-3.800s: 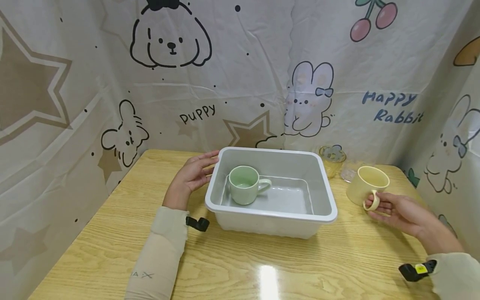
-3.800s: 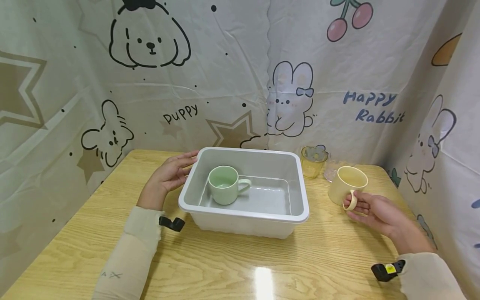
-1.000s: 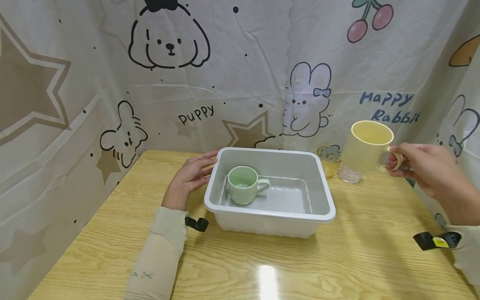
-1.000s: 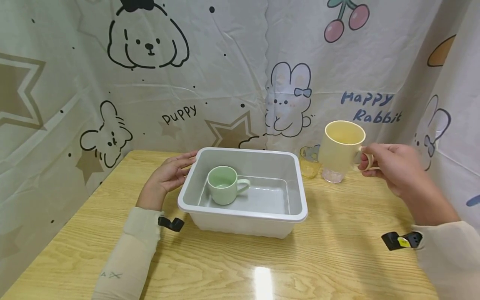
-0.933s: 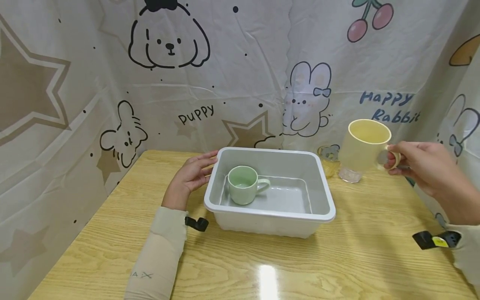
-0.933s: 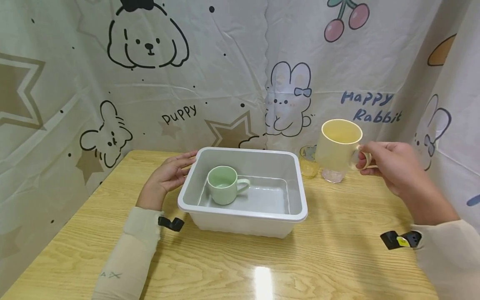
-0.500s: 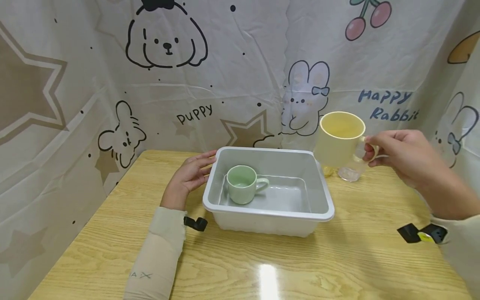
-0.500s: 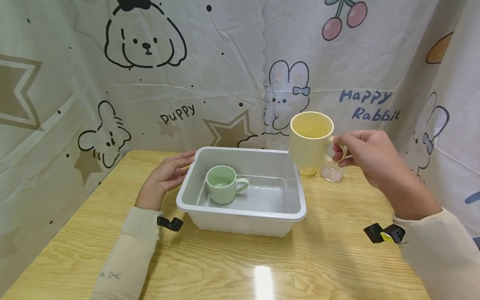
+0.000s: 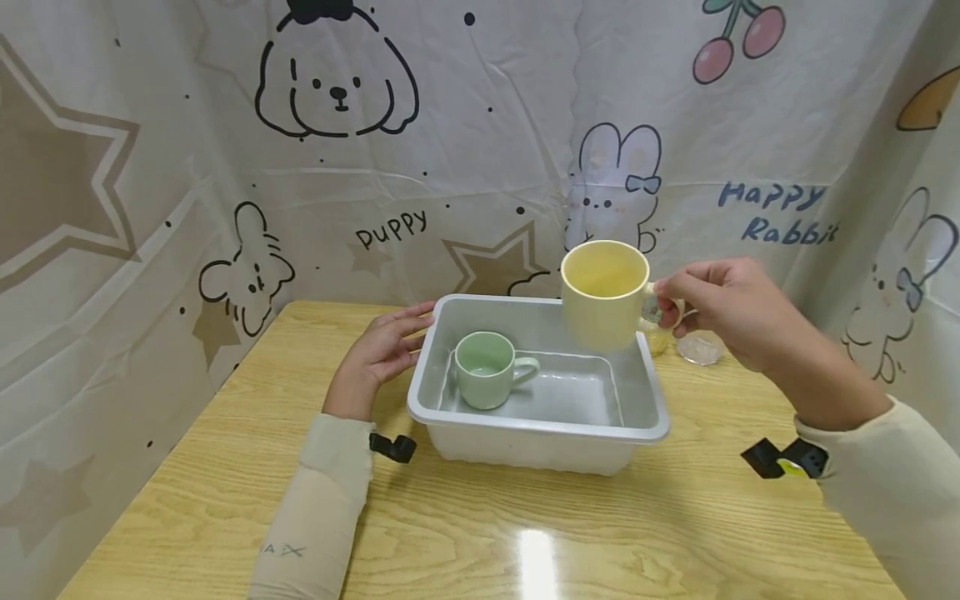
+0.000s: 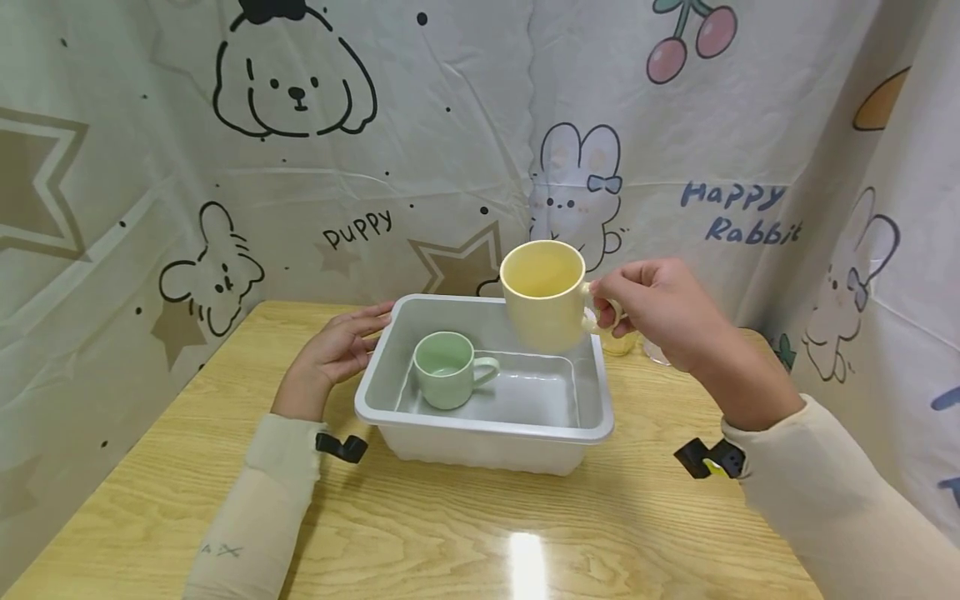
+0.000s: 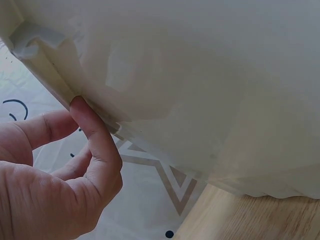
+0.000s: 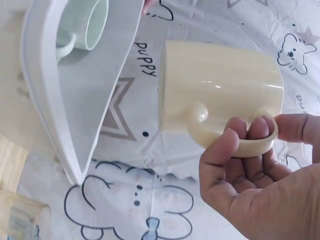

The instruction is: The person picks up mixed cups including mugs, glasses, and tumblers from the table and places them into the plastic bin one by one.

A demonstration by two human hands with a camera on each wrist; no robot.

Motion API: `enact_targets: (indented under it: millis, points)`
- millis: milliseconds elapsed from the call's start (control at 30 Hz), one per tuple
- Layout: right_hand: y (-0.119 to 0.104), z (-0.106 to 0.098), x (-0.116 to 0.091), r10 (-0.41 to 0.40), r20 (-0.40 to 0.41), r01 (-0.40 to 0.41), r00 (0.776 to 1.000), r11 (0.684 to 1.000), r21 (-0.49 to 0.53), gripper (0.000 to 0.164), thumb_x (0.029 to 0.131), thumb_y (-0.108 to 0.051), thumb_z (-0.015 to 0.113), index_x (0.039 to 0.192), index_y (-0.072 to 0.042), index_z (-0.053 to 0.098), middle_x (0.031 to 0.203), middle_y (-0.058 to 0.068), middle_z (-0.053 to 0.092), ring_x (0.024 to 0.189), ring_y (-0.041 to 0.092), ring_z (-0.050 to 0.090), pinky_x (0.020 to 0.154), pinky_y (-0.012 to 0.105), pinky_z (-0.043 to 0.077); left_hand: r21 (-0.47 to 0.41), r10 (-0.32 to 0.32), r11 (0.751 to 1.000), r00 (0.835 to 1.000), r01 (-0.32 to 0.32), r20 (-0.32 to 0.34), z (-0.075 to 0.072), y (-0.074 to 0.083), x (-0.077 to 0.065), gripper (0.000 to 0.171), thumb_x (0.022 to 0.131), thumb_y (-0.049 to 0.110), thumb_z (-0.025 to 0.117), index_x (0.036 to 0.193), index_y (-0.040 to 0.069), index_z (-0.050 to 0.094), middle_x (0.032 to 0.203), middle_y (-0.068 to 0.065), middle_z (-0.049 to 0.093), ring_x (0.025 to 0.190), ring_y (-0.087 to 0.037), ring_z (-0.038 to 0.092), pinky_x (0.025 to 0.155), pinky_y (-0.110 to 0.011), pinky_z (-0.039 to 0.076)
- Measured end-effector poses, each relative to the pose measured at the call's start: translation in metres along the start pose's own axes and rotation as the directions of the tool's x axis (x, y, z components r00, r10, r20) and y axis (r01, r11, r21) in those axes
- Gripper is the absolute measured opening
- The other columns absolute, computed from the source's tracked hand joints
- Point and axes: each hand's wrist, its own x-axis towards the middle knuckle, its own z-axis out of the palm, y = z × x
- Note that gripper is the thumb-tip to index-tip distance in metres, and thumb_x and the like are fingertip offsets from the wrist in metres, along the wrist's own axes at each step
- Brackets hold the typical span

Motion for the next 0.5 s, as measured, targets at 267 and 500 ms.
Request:
enact_targets:
  millis: [267,500]
  points:
    - [-0.005,0.028,0.007,0.040,0.076,-0.040,0.996,0.999,0.003,0.028,0.104,-0.014,0.052,0.090,0.005,0.067,0.085,0.008,0.065,0.081,0.020,0.063,0.070,0.030,0.058,-0.017,-0.001,1.000,1.000,0.001,0.006,0.001,-0.001,0.001,0.053,0.104,0.008,0.059,0.154,0.004,0.043,0.125,-0.002,0.060,0.105,-0.018,0.062,0.084,-0.030,0.058]
    - [-0.006,0.051,0.014,0.029,0.147,-0.038,0.989,0.998,0.058,0.023,0.099,-0.010,0.054,0.087,0.005,0.067,0.085,0.009,0.064,0.080,0.020,0.063,0.069,0.030,0.058,-0.027,-0.003,1.000,1.000,0.003,-0.007,0.001,0.000,0.000,0.051,0.104,0.008,0.059,0.153,0.006,0.045,0.125,-0.003,0.060,0.103,-0.018,0.063,0.082,-0.030,0.059]
